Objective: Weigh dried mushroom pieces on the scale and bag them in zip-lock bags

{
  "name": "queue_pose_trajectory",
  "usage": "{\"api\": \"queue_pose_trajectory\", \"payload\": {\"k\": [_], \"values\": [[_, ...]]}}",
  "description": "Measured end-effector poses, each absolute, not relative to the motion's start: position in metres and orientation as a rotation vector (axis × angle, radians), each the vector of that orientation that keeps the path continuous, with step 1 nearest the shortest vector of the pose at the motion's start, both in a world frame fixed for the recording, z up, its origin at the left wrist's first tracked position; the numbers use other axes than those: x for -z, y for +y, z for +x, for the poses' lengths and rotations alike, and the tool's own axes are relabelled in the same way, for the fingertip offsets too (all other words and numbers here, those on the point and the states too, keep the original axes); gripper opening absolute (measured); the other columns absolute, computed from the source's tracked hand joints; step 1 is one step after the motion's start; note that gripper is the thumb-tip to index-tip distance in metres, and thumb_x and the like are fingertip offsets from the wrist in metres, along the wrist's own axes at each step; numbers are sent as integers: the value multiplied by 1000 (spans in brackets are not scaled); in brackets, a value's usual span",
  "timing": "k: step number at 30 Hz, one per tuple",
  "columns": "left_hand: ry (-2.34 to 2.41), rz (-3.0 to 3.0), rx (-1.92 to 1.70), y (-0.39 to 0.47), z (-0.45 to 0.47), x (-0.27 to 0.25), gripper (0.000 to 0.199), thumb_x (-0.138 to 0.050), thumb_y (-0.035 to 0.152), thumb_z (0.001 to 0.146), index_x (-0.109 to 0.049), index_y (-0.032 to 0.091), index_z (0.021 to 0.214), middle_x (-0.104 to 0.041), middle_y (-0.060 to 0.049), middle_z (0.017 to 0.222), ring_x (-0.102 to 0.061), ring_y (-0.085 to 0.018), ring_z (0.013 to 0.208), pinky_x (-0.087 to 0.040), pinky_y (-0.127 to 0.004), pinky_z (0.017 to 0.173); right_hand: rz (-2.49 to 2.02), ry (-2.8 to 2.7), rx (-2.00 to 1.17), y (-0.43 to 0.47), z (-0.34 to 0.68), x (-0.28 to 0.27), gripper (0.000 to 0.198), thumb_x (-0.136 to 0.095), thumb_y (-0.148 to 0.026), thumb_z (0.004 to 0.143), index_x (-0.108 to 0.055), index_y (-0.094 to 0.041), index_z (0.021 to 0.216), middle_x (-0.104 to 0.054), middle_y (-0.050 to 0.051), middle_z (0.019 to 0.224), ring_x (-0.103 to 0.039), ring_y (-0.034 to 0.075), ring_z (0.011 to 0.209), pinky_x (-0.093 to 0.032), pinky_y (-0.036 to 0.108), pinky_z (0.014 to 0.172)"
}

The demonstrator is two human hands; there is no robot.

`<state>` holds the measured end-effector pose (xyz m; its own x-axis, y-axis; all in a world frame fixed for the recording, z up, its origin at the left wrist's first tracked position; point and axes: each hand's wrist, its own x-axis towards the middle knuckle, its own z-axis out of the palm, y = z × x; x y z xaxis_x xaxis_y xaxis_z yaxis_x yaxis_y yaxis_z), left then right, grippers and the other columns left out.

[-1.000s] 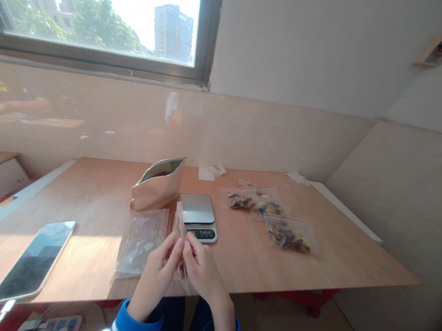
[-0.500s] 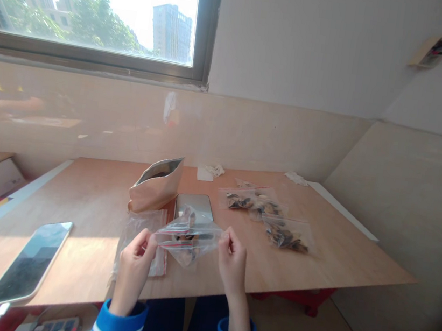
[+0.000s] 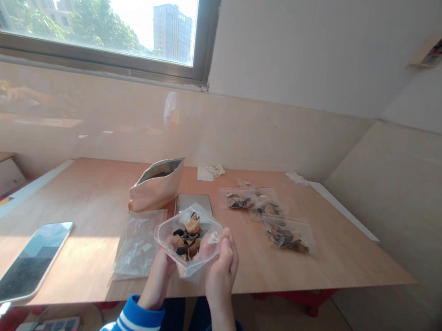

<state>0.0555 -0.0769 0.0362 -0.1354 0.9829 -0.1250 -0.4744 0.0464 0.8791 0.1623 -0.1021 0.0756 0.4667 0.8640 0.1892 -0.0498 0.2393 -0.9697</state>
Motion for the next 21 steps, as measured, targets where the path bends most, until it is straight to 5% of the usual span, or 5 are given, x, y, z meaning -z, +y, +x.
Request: {"api": "queue_pose_trajectory", "payload": {"k": [2,4,11,17,21], "values": [[792,553,-1446,-87,66,-39,45,-60,47,79,-65,16,111,-71,-11,103,-63,-28,104,-49,-42,90,-1158,-919,-727,-101,157,-70,35,-31,-45,91,-56,-21,98,-64,10,98,-58,24,102,-48,31,75],[677,460,-1397,-98,71,-46,49,-57,47,81,-61,16,120,-67,-12,116,-57,-30,116,-45,-44,99,-1126,-991,-707,-99,154,-68,35,-31,-45,92,-56,-21,97,-64,10,94,-59,23,98,-48,30,72],[656,373,-1393,-99,58,-65,49,-52,44,86,-54,22,130,-66,-11,118,-61,-29,110,-53,-44,88,-1060,-1227,-862,-88,168,-73,38,-31,-48,94,-35,-24,64,-41,-3,57,-42,14,55,-38,26,55],[718,402,-1492,-94,50,-62,50,-54,35,87,-48,24,135,-66,-9,120,-60,-25,113,-50,-40,93,-1244,-1322,-658,-88,185,-80,41,-48,-48,90,-30,-23,62,-32,-7,57,-34,11,53,-31,24,54],[741,353,-1467,-93,45,-62,49,-53,36,87,-50,21,134,-66,-9,120,-61,-23,111,-47,-38,97,-1129,-1294,-639,-95,182,-98,25,-53,-42,89,-48,-21,76,-51,-2,70,-51,13,66,-43,26,65]]}}
